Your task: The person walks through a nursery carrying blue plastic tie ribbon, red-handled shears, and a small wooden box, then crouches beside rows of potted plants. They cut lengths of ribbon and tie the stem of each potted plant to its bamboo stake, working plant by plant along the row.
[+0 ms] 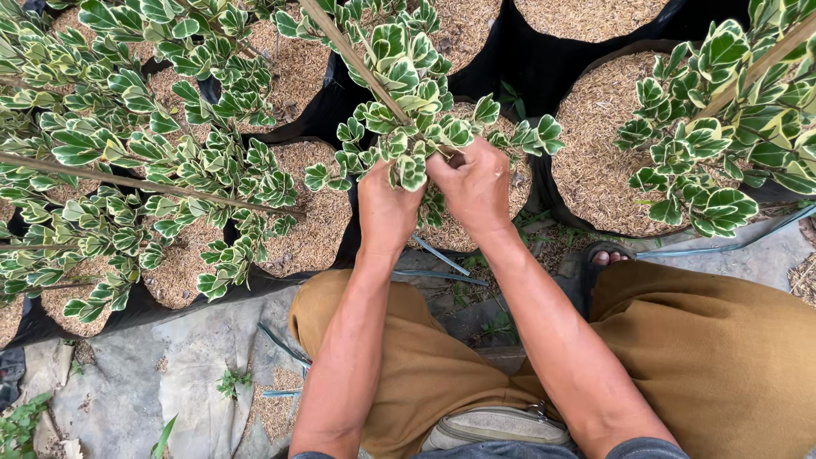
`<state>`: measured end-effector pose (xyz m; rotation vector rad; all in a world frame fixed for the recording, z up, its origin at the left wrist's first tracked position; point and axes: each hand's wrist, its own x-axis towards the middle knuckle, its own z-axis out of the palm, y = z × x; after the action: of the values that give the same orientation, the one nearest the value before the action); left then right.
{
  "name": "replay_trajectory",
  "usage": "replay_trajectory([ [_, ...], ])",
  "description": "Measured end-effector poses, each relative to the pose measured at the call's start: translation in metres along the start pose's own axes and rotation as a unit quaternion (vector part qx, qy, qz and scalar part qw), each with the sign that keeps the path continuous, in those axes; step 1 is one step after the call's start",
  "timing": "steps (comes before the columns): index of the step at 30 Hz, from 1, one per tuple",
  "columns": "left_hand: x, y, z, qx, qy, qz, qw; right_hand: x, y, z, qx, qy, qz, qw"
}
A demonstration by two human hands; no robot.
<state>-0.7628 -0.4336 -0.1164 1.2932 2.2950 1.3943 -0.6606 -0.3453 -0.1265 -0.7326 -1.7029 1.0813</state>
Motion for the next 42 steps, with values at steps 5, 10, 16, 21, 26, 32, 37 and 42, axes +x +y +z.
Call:
replay_trajectory([
  [5,0.001,0.010,-0.004,-0.054,0.011,0.060,0.997,0.006,0.010,-0.008,0.126,-0.101,0.126,0.979],
  [10,0.005,0.009,-0.004,0.008,-0.010,-0.007,1.000,0.006,0.021,-0.016,0.128,-0.169,0.055,0.976],
  [16,0.004,0.005,-0.004,0.004,-0.023,-0.006,1.000,0.005,0.028,-0.007,0.194,-0.141,0.044,0.970],
  [21,0.006,0.002,-0.005,-0.052,-0.023,-0.007,0.998,0.002,0.028,-0.001,0.265,-0.126,0.133,0.947],
  [26,0.006,-0.002,-0.003,-0.078,-0.019,-0.015,0.997,0.006,0.023,0.003,0.349,-0.125,0.149,0.917],
  [32,0.006,-0.008,-0.001,-0.198,-0.031,-0.055,0.978,0.005,0.021,0.003,0.325,-0.127,0.176,0.921],
  [37,0.004,-0.006,0.001,-0.109,-0.015,-0.015,0.994,0.004,0.021,0.006,0.301,-0.095,0.155,0.936],
  [42,-0.003,0.002,0.005,0.071,0.083,0.093,0.990,0.003,0.017,0.011,0.313,-0.057,0.167,0.933],
])
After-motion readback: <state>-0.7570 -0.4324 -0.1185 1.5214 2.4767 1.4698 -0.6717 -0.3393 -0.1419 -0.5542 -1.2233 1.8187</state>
